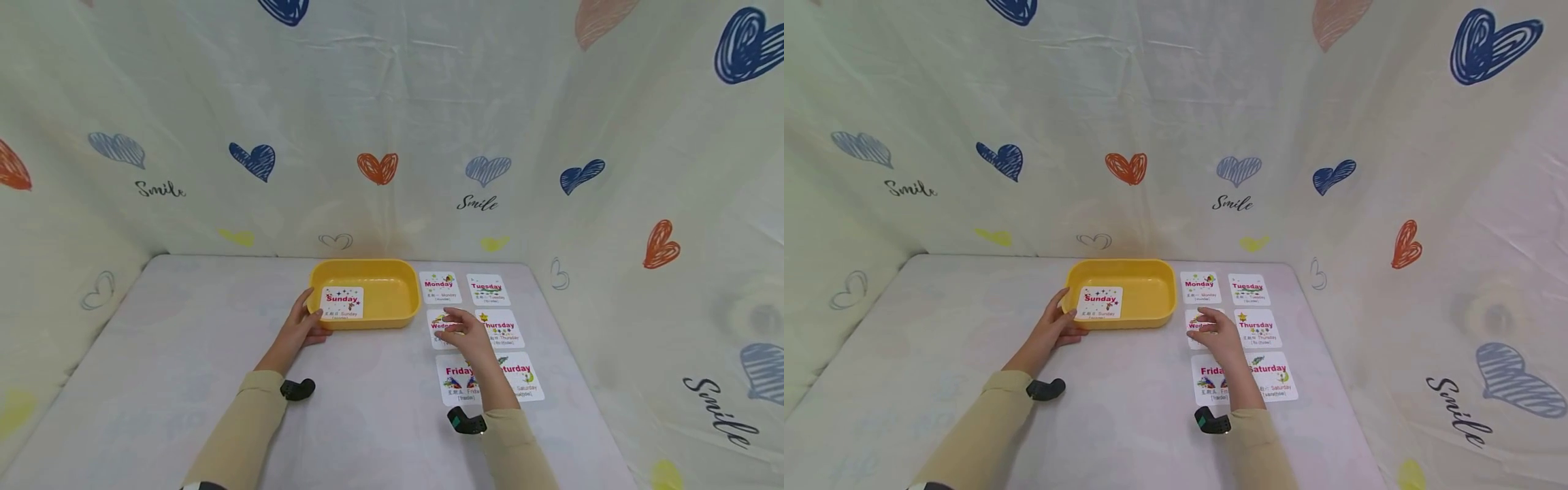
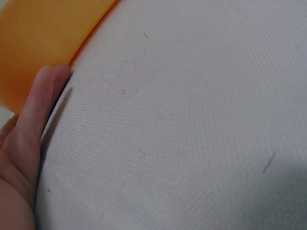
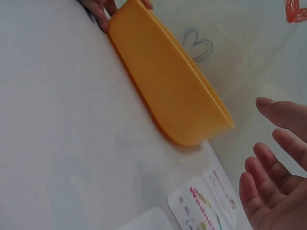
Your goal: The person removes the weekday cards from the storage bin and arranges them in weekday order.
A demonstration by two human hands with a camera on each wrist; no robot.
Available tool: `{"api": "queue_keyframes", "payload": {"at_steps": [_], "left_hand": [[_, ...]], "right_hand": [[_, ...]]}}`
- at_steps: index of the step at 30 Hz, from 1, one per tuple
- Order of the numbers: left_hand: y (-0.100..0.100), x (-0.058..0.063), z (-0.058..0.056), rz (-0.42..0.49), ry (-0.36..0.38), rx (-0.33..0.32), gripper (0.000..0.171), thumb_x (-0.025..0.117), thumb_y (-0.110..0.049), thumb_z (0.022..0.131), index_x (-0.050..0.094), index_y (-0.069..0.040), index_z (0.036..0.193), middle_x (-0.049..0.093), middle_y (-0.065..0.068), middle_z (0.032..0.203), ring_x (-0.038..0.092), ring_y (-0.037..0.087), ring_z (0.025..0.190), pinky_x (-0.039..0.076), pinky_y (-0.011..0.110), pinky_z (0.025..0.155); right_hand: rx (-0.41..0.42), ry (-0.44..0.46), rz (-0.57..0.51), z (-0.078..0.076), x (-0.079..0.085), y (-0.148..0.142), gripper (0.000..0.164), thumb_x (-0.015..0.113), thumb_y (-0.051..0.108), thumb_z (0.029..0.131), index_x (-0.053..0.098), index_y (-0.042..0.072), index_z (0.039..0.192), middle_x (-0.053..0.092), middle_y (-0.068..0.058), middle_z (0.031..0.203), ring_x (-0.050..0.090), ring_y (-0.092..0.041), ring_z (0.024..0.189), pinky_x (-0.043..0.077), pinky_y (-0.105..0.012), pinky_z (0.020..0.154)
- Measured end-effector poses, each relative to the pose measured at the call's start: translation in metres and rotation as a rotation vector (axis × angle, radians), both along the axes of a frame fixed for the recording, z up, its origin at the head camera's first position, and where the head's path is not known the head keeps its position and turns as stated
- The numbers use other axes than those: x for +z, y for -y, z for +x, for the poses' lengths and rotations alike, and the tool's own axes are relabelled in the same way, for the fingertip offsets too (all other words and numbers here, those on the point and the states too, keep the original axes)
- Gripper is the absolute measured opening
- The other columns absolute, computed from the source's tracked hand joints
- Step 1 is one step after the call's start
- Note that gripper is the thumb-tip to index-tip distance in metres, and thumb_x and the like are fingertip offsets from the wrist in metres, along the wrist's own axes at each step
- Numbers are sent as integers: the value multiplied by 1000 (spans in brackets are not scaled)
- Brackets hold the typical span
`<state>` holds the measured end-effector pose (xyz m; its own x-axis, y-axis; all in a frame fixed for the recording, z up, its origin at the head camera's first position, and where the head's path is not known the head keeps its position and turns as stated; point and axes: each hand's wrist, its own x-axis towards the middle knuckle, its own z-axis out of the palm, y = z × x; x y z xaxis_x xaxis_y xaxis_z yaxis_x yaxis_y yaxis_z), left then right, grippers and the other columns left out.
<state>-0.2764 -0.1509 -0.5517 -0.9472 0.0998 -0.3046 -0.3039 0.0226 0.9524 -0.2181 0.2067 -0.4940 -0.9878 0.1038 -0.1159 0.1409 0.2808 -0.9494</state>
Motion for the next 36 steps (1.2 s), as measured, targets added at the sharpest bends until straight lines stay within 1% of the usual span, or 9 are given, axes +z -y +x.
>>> {"api": "queue_keyframes", "payload": {"at_steps": [3, 5, 11, 16, 20, 23, 30, 33, 36], "left_hand": [[0, 0, 0, 4, 7, 1, 67, 54, -34, 100, 15, -44, 154, 26, 9, 156, 69, 26, 89, 58, 35, 75], [0, 1, 0, 1, 7, 3, 67, 54, -35, 100, 15, -45, 154, 25, 8, 156, 69, 26, 89, 58, 35, 75], [-1, 2, 0, -2, 11, 2, 66, 53, -34, 100, 15, -45, 153, 25, 9, 155, 69, 26, 89, 58, 35, 76], [-1, 3, 0, -2, 17, 7, 66, 53, -34, 100, 16, -45, 153, 21, 8, 158, 70, 26, 88, 58, 34, 75], [-2, 3, 0, -3, 17, 14, 66, 54, -33, 100, 16, -45, 153, 21, 7, 158, 70, 26, 88, 59, 34, 74], [-2, 2, 1, -4, 24, 16, 66, 54, -34, 100, 17, -46, 153, 23, 7, 157, 70, 26, 88, 58, 34, 75], [-2, 2, 3, -8, 2, 4, 66, 54, -34, 100, 16, -45, 153, 25, 9, 156, 69, 26, 89, 58, 35, 75], [-2, 3, 5, -6, 3, 10, 66, 54, -34, 100, 17, -45, 153, 26, 8, 155, 69, 26, 89, 58, 35, 75], [-2, 3, 5, -3, 3, 15, 66, 54, -33, 100, 17, -44, 153, 24, 9, 156, 69, 26, 88, 58, 35, 75]], "right_hand": [[46, -6, -62, -8, 5, 16, 55, 76, 3, 83, 56, 3, 134, 57, -20, 121, 56, -23, 95, 52, -20, 72], [77, -12, -81, -14, 8, 26, 55, 76, 3, 82, 56, 3, 134, 58, -19, 120, 56, -22, 94, 52, -20, 72], [160, -58, -151, -31, 13, 50, 56, 75, -5, 79, 56, -1, 132, 56, -25, 121, 57, -23, 94, 52, -19, 74], [204, -65, -169, -42, 11, 67, 55, 76, 0, 80, 57, 2, 131, 57, -25, 122, 59, -21, 93, 54, -21, 77], [233, -55, -192, -51, 7, 81, 54, 76, 2, 82, 57, 5, 132, 57, -22, 122, 60, -21, 95, 54, -22, 81], [246, -34, -183, -57, 6, 90, 53, 76, 5, 83, 58, 9, 133, 58, -18, 122, 60, -21, 97, 54, -23, 84], [299, 20, -116, -74, 7, 106, 55, 76, 8, 85, 55, 7, 136, 58, -14, 124, 59, -23, 102, 53, -28, 88], [331, 44, -75, -83, 6, 111, 54, 74, 6, 86, 55, 7, 136, 58, -14, 125, 59, -23, 103, 53, -29, 89], [362, 80, -62, -89, 5, 116, 53, 72, 2, 87, 55, 9, 137, 57, -14, 127, 58, -24, 106, 53, -30, 90]]}}
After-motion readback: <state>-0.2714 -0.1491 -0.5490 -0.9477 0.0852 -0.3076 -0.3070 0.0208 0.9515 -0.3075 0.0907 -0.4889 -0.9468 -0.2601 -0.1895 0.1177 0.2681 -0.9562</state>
